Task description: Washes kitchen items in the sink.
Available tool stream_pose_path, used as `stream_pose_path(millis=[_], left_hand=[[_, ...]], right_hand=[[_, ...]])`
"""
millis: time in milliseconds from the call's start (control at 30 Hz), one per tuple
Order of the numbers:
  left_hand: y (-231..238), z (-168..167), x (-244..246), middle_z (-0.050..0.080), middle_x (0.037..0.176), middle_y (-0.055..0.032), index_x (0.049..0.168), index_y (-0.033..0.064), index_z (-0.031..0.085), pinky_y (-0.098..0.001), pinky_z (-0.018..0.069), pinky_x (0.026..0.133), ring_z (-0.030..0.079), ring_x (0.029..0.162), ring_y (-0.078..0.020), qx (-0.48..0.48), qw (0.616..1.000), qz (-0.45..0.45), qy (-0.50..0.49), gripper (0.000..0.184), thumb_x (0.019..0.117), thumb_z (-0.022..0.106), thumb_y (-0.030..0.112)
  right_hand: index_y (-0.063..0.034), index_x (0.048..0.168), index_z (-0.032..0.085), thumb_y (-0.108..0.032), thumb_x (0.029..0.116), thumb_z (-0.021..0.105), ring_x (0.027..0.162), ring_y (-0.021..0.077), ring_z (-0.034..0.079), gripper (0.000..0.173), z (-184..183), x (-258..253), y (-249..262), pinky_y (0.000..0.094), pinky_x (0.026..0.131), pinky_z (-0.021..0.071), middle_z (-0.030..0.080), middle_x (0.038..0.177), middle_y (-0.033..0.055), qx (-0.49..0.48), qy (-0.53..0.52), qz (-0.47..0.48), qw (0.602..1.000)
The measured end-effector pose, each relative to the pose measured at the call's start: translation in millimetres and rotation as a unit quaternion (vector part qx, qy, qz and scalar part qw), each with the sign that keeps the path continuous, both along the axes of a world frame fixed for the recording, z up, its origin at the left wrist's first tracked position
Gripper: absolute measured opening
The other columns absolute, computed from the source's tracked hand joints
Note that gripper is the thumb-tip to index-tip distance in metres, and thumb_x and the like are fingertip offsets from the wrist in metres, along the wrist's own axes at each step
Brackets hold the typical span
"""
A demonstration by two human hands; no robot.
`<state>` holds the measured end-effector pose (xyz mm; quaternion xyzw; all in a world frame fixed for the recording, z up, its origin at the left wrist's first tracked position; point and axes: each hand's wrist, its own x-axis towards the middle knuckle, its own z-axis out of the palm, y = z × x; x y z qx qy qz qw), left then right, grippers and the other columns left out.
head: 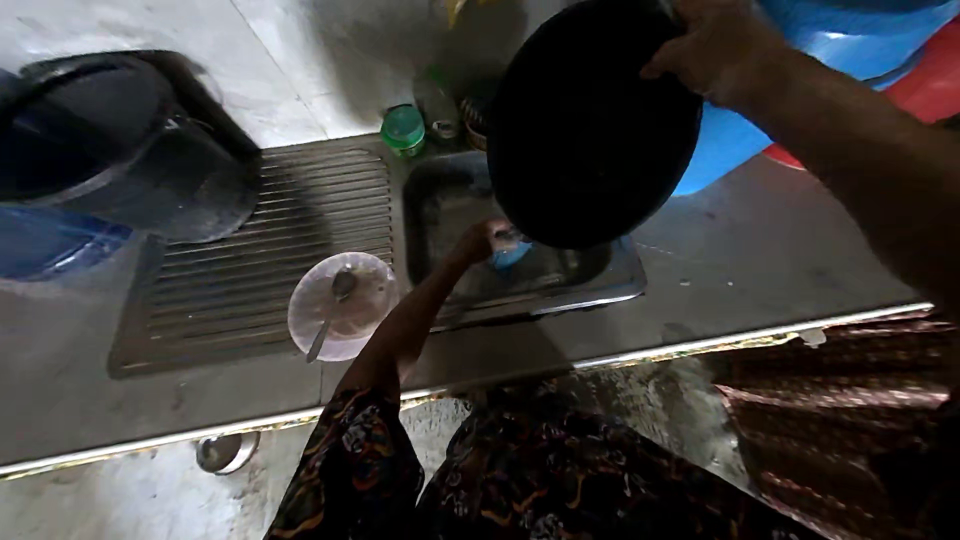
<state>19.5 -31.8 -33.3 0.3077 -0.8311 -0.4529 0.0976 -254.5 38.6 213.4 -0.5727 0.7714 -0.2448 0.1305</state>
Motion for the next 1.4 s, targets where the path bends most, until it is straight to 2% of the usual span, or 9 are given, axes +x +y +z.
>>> stream_pose_path(millis=[100, 200, 300, 400, 500, 633, 767, 1000, 1400], left_hand=[[3, 7, 12, 0.068, 0.103, -0.0113, 0.125, 0.0015, 0.064, -0.0343, 0.0554, 0.079, 0.064, 0.086, -0.0148, 0.239, 0.952, 0.186, 0.043, 0.029, 0.1027, 0.062, 0.021], [12, -14, 23, 0.052, 0.066, 0.0039, 0.1, 0.0114, 0.057, -0.0199, 0.0472, 0.046, 0.05, 0.05, -0.0036, 0.44, 0.818, 0.334, 0.162, 0.012, 0.1046, 0.055, 0.022], [56, 22, 34, 0.066, 0.111, -0.0057, 0.141, 0.0083, 0.054, -0.0282, 0.0528, 0.085, 0.061, 0.093, -0.0091, 0.355, 0.867, 0.335, 0.095, 0.041, 0.1018, 0.049, -0.004], [70, -1, 57, 0.067, 0.119, -0.0151, 0.15, 0.0013, 0.044, -0.0288, 0.0555, 0.091, 0.066, 0.103, -0.0135, 0.318, 0.876, 0.274, 0.237, 0.05, 0.101, 0.051, -0.004], [38, 14, 45, 0.058, 0.076, -0.0012, 0.114, 0.0065, 0.059, -0.0193, 0.0468, 0.048, 0.051, 0.053, -0.0049, 0.398, 0.786, 0.365, 0.302, 0.017, 0.1046, 0.056, 0.021], [16, 53, 72, 0.069, 0.113, -0.015, 0.12, 0.0005, 0.067, -0.0412, 0.0557, 0.089, 0.067, 0.098, -0.0211, 0.05, 0.932, 0.312, 0.18, 0.028, 0.0991, 0.067, 0.019], [1, 69, 119, 0.071, 0.116, -0.0185, 0.12, -0.0015, 0.067, -0.0472, 0.0521, 0.101, 0.068, 0.11, -0.0285, -0.14, 0.926, 0.332, 0.111, 0.029, 0.1003, 0.064, 0.019], [-18, 71, 234, 0.067, 0.115, -0.0203, 0.126, -0.0028, 0.06, -0.0433, 0.0579, 0.085, 0.069, 0.093, -0.0259, -0.125, 0.867, 0.477, 0.071, 0.033, 0.1034, 0.06, 0.02], [-1, 22, 339, 0.065, 0.12, -0.0235, 0.13, -0.0032, 0.057, -0.0487, 0.0557, 0.093, 0.069, 0.102, -0.0324, -0.095, 0.802, 0.587, 0.053, 0.036, 0.1047, 0.059, 0.023]], right_hand=[[-0.0016, 0.13, 0.06, -0.01, 0.0884, 0.071, 0.115, 0.036, 0.059, 0.044, -15, -22, 6, 0.0612, 0.095, 0.0471, 0.06, 0.128, 0.0235, -0.012, -0.049, -0.033, 0.998], [-0.0037, 0.128, 0.061, -0.009, 0.0845, 0.074, 0.111, 0.0321, 0.062, 0.046, -25, -35, 13, 0.0587, 0.093, 0.0502, 0.063, 0.124, 0.0209, -0.038, -0.057, -0.039, 0.997], [-0.0003, 0.132, 0.058, -0.008, 0.0856, 0.072, 0.113, 0.0387, 0.059, 0.049, -26, -35, 22, 0.0641, 0.093, 0.0463, 0.06, 0.127, 0.0263, -0.041, -0.058, -0.058, 0.996], [-0.007, 0.135, 0.054, -0.012, 0.0845, 0.07, 0.104, 0.0188, 0.06, 0.053, -44, -52, 19, 0.0467, 0.089, 0.0523, 0.06, 0.125, 0.0137, -0.047, -0.114, -0.088, 0.988], [-0.0059, 0.116, 0.055, -0.004, 0.0911, 0.066, 0.079, 0.0036, 0.056, 0.028, -47, -41, 23, 0.0233, 0.071, 0.051, 0.057, 0.097, 0.002, -0.051, -0.202, -0.133, 0.969], [-0.0164, 0.117, 0.056, -0.007, 0.0913, 0.062, 0.076, -0.0045, 0.061, 0.028, -75, -58, 32, 0.0171, 0.066, 0.0546, 0.061, 0.093, -0.0097, -0.074, -0.281, -0.096, 0.952], [-0.0199, 0.114, 0.056, -0.008, 0.0907, 0.062, 0.071, -0.0064, 0.062, 0.027, -90, -52, 40, 0.0143, 0.059, 0.0535, 0.063, 0.088, -0.0118, -0.066, -0.318, -0.11, 0.939], [-0.0205, 0.113, 0.055, -0.006, 0.0894, 0.062, 0.067, -0.0045, 0.061, 0.029, -99, -39, 48, 0.0156, 0.055, 0.0516, 0.062, 0.086, -0.011, -0.063, -0.352, -0.119, 0.926], [-0.0195, 0.107, 0.057, -0.004, 0.0937, 0.058, 0.069, -0.0065, 0.062, 0.021, -98, -18, 39, 0.0139, 0.061, 0.0538, 0.065, 0.084, -0.0141, -0.071, -0.344, -0.064, 0.934]])
